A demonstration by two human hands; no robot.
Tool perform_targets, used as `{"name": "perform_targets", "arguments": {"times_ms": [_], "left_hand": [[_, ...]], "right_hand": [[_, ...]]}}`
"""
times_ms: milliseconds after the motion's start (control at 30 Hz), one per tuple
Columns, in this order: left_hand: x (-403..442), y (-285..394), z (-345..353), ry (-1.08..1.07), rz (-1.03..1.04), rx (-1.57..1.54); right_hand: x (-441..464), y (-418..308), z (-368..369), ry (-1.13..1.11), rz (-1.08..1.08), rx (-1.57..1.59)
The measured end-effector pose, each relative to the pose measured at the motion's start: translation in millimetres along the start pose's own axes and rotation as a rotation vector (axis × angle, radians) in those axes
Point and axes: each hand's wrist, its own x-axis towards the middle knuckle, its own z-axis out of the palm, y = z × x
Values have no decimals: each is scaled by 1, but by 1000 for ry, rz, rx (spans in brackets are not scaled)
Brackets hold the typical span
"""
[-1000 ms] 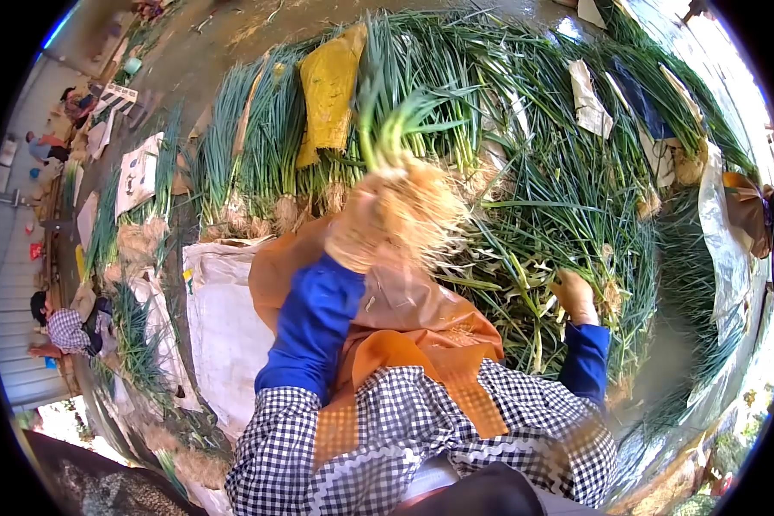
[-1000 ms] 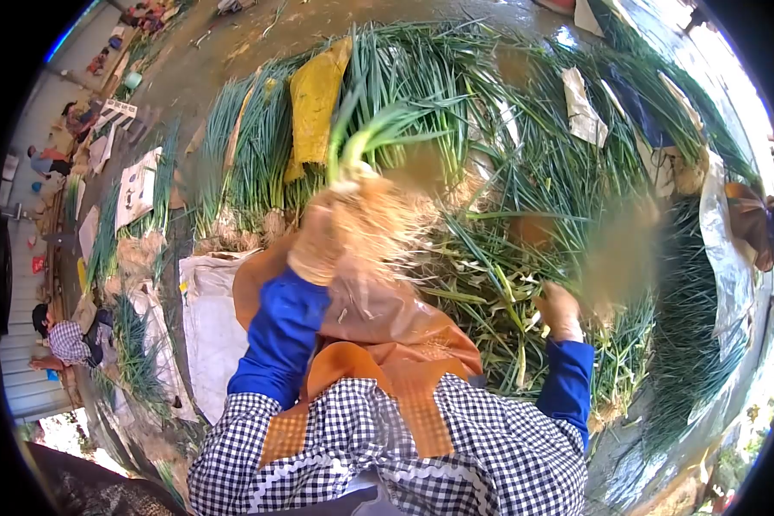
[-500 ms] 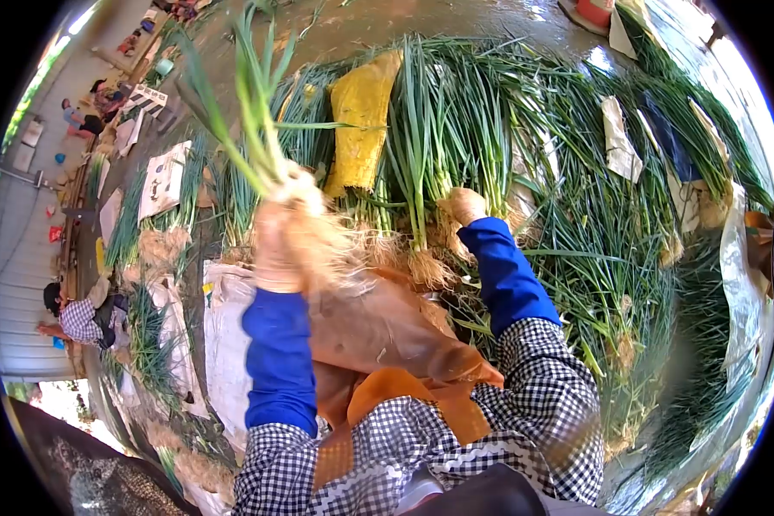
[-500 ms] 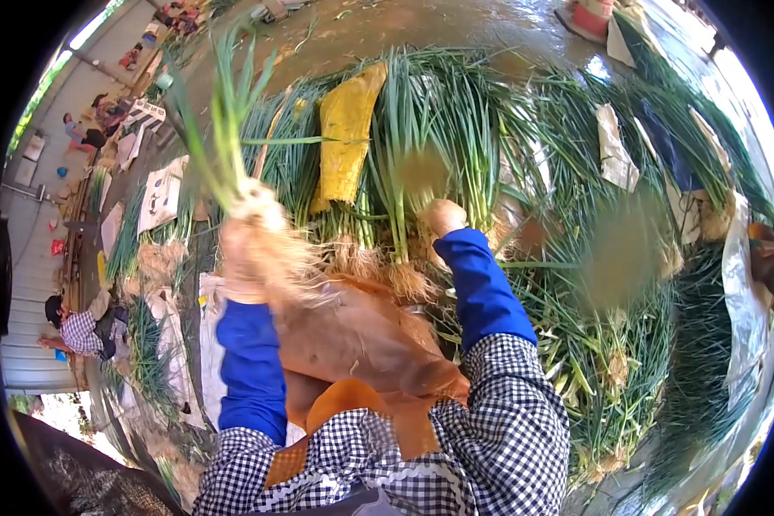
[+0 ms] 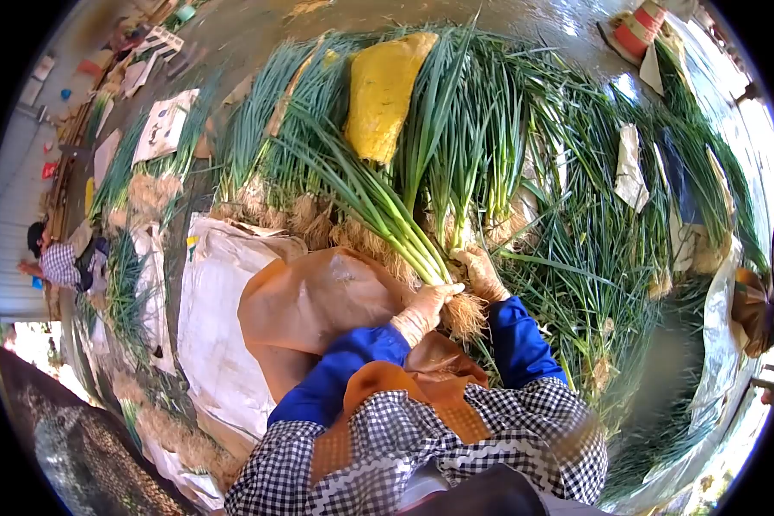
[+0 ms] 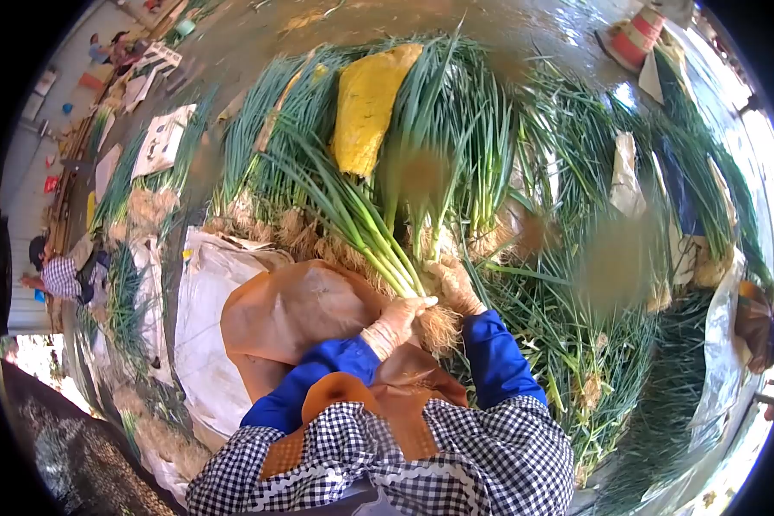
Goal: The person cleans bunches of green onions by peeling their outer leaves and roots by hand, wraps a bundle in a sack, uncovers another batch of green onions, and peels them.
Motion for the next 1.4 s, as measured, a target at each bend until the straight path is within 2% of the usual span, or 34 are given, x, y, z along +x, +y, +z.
{"name": "perform_targets", "arguments": {"times_ms": [33, 100, 133, 167, 233, 267, 300, 367, 433, 467, 500, 567, 633, 667, 733, 767, 833, 867, 900, 933, 967, 1033, 1067, 1100, 1167, 1200, 1233, 1300, 1333, 1367, 1400], "left_hand": [[4, -4, 0, 5, 8, -26], [14, -15, 2, 48, 61, -54], [20, -22, 1, 75, 157, -23], [24, -30, 0, 101, 250, 5], [25, -29, 0, 125, 194, 90], [27, -30, -1, 179, 182, 80], [33, -34, -4, 233, 167, 68], [36, -35, -8, 157, 198, 59], [27, -25, -8, 172, 165, 23], [26, -23, -11, 191, 165, 5], [24, -22, -11, 177, 156, 3], [17, -21, -7, 217, 217, 59], [2, -13, -2, 166, 211, 14], [0, -13, -1, 191, 230, 42], [-19, -14, -2, 212, 168, 134], [-19, -24, -5, 175, 204, 80], [-9, -37, -17, 166, 186, 158], [-2, -47, -25, 161, 160, 228], [15, -66, -32, 272, 235, 315], [18, -65, -33, 300, 150, 328], [22, -64, -32, 326, 67, 337], [30, -69, -29, 296, 106, 289], [37, -70, -27, 268, 141, 255], [43, -73, -25, 243, 173, 222], [49, -77, -27, 196, 228, 179], [27, -50, -10, 178, 133, 42], [18, -40, -2, 143, 129, -95], [9, -28, 3, 78, 138, -104], [19, -34, 0, 50, 130, -160], [27, -39, -6, 61, 130, -151], [36, -44, -12, 76, 167, -152]], "right_hand": [[3, 3, 2, -9, 185, 171], [12, 15, -6, 41, 25, -93], [24, 2, -4, 132, 489, -122], [32, -9, -2, 89, 490, -719], [23, -9, 6, 76, 446, -993], [14, 2, 9, 62, 276, -1204], [9, -37, 9, -50, 388, -1205], [-32, -28, 13, 15, 138, -1142], [-81, -11, -1, 738, 102, -227], [-102, -33, -39, 706, 456, -638], [-123, -42, -69, 866, 663, -319], [-142, -46, -114, 100, 1183, -1341], [-126, -62, -100, 16, 1120, -1320], [-92, -85, -79, 151, 884, -1167], [-27, -123, -28, 193, 607, -851], [0, -131, -7, 19, 590, -882], [45, -117, 26, -344, 722, -1058], [55, -107, 34, -371, 744, -1104], [56, -98, 40, -401, 768, -1153], [51, -89, 38, -387, 667, -1120], [46, -82, 37, -385, 658, -1131], [29, -69, 34, -447, 650, -1005], [21, -64, 30, -441, 642, -1064], [13, -45, 27, -399, 579, -1017], [-4, -46, 12, -139, 491, -646], [-13, -37, 16, 182, 541, -16], [-20, -41, 7, 227, 444, 12], [-35, -38, 1, 235, 275, -169], [-42, -47, -2, 174, -25, -431], [-56, -60, 0, 318, 465, 222], [-70, -77, -10, 392, 409, 123]]}}
